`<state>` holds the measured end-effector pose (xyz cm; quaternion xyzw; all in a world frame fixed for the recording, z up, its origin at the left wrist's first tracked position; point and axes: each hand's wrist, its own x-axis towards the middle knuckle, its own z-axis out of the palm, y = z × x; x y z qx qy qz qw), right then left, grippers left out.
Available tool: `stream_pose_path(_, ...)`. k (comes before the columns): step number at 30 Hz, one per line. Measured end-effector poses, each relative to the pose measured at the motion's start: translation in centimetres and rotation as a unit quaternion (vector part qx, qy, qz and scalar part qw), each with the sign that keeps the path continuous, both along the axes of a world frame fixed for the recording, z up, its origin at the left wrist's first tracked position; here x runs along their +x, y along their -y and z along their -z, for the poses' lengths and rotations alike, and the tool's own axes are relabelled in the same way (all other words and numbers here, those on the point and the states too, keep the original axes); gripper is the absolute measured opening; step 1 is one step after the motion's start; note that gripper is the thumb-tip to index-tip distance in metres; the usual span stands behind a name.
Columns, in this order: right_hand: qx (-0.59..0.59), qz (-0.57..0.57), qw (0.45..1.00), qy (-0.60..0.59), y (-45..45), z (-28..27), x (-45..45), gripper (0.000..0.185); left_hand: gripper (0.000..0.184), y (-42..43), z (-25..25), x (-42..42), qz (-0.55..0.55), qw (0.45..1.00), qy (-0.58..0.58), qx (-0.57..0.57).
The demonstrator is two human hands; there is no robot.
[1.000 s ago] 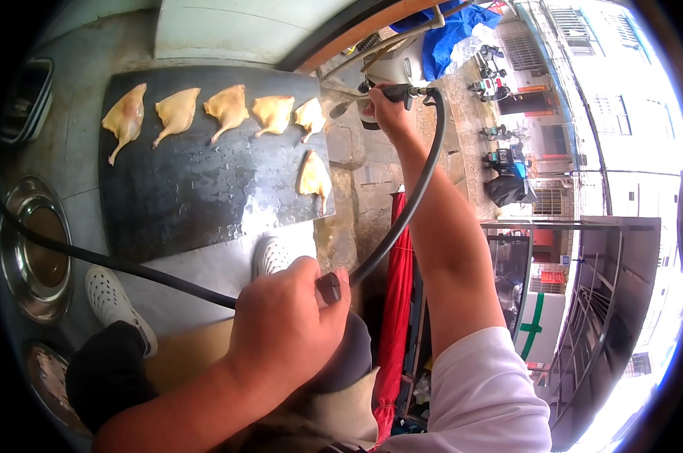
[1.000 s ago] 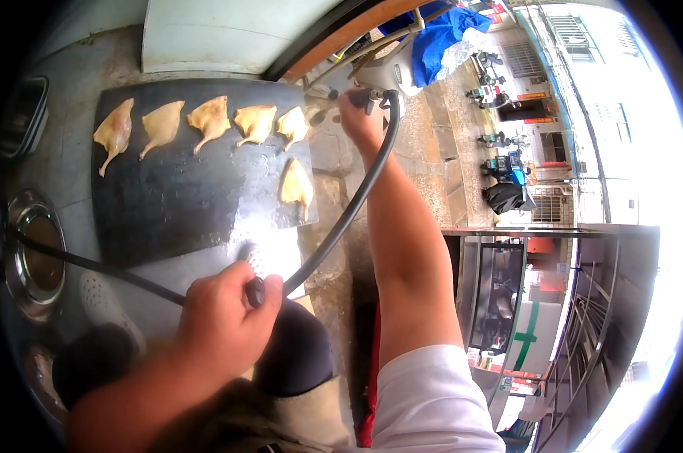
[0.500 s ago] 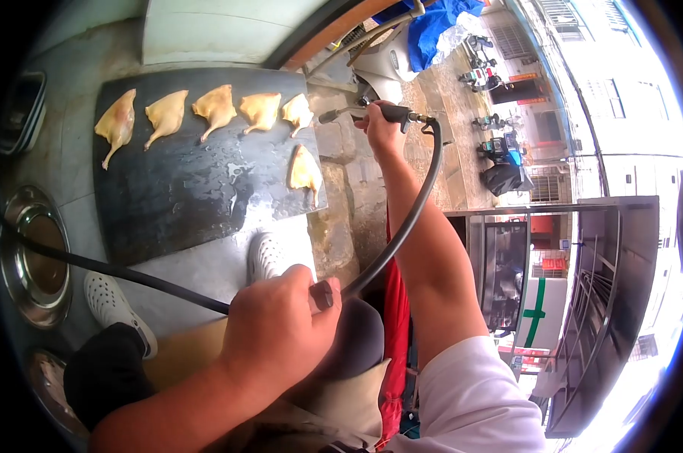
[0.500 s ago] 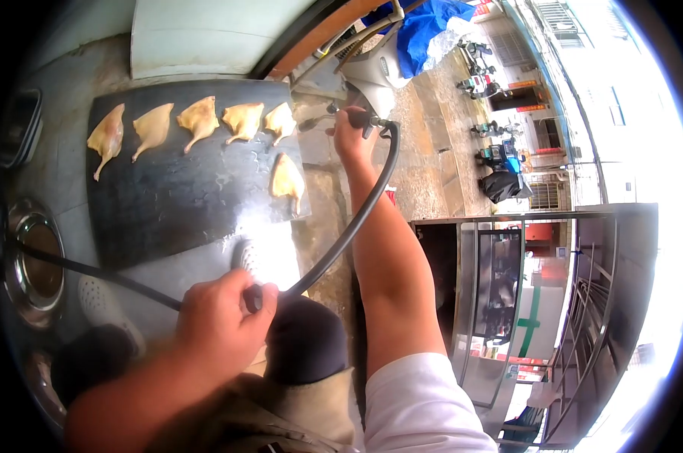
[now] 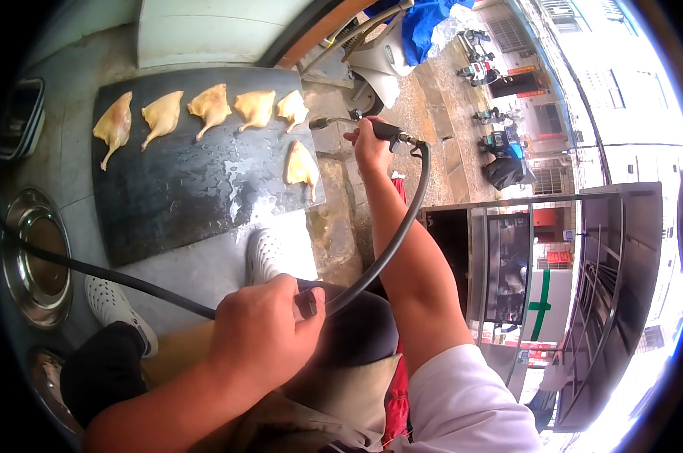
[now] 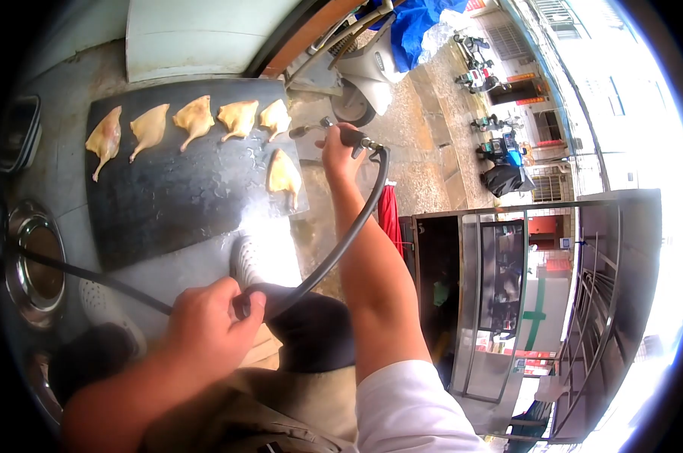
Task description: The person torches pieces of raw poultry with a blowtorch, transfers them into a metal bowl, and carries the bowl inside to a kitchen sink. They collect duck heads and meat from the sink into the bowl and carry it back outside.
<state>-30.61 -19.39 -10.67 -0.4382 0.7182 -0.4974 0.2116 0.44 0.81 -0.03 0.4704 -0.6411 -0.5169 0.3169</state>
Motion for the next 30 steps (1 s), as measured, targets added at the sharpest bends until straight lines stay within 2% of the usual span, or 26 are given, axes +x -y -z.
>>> stream_pose_path(13,-0.035,0.077,0.988,0.126,-3.0,1.4,0.8,0.025,0.028,-1.0,-0.4,0.8,0.010,1.000,-0.004,0.011)
stream_pose_path(22,-0.012,0.054,0.993,0.102,-2.9,0.7,1.9,0.025,0.029,-1.6,-0.6,1.8,-0.006,1.000,-0.025,0.004)
stream_pose_path(25,0.011,0.013,0.996,0.088,-3.0,0.5,2.4,0.022,0.028,-1.6,-0.9,2.3,-0.001,1.000,-0.025,-0.002)
stream_pose_path(30,-0.012,-0.028,0.999,0.024,-2.0,-0.6,4.5,0.018,0.027,-2.3,-0.9,2.8,0.000,1.000,-0.023,-0.006)
